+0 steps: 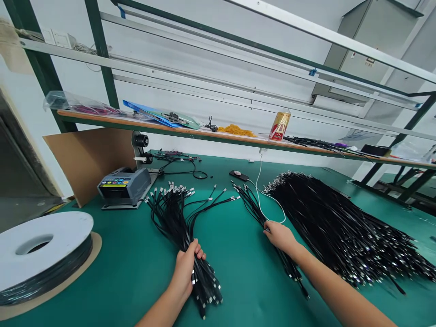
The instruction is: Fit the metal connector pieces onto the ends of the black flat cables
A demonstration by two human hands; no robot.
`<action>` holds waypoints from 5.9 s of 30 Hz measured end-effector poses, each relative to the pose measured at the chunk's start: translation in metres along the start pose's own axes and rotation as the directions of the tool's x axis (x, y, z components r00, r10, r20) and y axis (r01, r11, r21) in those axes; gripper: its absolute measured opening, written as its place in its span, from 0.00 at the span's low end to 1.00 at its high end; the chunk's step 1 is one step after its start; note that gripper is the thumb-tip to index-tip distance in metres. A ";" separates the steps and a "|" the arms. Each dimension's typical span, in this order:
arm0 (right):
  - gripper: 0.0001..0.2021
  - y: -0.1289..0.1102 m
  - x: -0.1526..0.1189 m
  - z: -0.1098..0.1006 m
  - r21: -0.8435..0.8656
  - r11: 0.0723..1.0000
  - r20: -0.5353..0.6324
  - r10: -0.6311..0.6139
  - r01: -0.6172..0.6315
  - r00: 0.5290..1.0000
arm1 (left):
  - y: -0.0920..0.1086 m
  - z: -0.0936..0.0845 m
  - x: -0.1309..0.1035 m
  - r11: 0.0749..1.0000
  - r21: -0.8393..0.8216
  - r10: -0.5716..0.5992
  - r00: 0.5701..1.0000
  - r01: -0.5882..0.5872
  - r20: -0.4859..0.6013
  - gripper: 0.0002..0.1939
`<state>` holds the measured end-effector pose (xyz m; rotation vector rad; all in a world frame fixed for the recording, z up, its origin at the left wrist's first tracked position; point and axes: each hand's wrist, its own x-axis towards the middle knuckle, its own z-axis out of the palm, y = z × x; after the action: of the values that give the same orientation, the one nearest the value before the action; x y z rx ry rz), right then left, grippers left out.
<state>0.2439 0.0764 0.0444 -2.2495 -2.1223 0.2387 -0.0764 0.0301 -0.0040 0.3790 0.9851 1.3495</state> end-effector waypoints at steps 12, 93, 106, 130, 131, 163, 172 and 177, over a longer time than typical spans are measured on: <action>0.17 -0.123 0.102 0.031 0.537 0.843 0.049 0.008 -0.033 0.999 | -0.020 0.002 -0.022 0.986 0.095 -0.149 0.976 0.135 0.158 0.32; 0.05 -0.057 -0.072 0.054 0.764 0.548 -0.042 -0.484 0.340 0.874 | -0.039 0.050 -0.020 0.934 0.357 -0.137 0.945 0.023 0.298 0.14; 0.06 -0.053 -0.072 0.056 0.850 0.456 0.032 -0.544 0.263 0.839 | -0.044 0.048 -0.019 0.902 0.427 -0.091 0.939 -0.064 0.333 0.12; 0.06 -0.055 -0.064 0.064 0.906 0.390 0.081 -0.542 0.165 0.836 | -0.043 0.047 -0.012 0.949 0.313 -0.159 0.916 0.039 0.367 0.13; 0.06 -0.055 -0.064 0.063 0.906 0.389 0.085 -0.553 0.166 0.829 | -0.043 0.047 -0.013 0.947 0.320 -0.157 0.918 0.035 0.365 0.14; 0.06 -0.045 -0.052 0.079 0.529 0.466 -0.405 -0.596 0.710 0.693 | -0.046 0.057 -0.024 0.868 0.493 -0.076 0.970 -0.049 0.230 0.09; 0.07 -0.048 -0.054 0.080 0.430 0.465 -0.451 -0.632 0.774 0.630 | -0.047 0.055 -0.023 0.859 0.505 -0.045 0.971 -0.081 0.233 0.07; 0.07 -0.050 -0.054 0.082 0.397 0.464 -0.467 -0.641 0.792 0.609 | -0.045 0.056 -0.026 0.852 0.517 -0.039 0.977 -0.076 0.209 0.07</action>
<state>0.1802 0.0198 -0.0250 -0.8476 -2.2255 0.4363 -0.0023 0.0126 0.0042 0.9313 1.1622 1.0109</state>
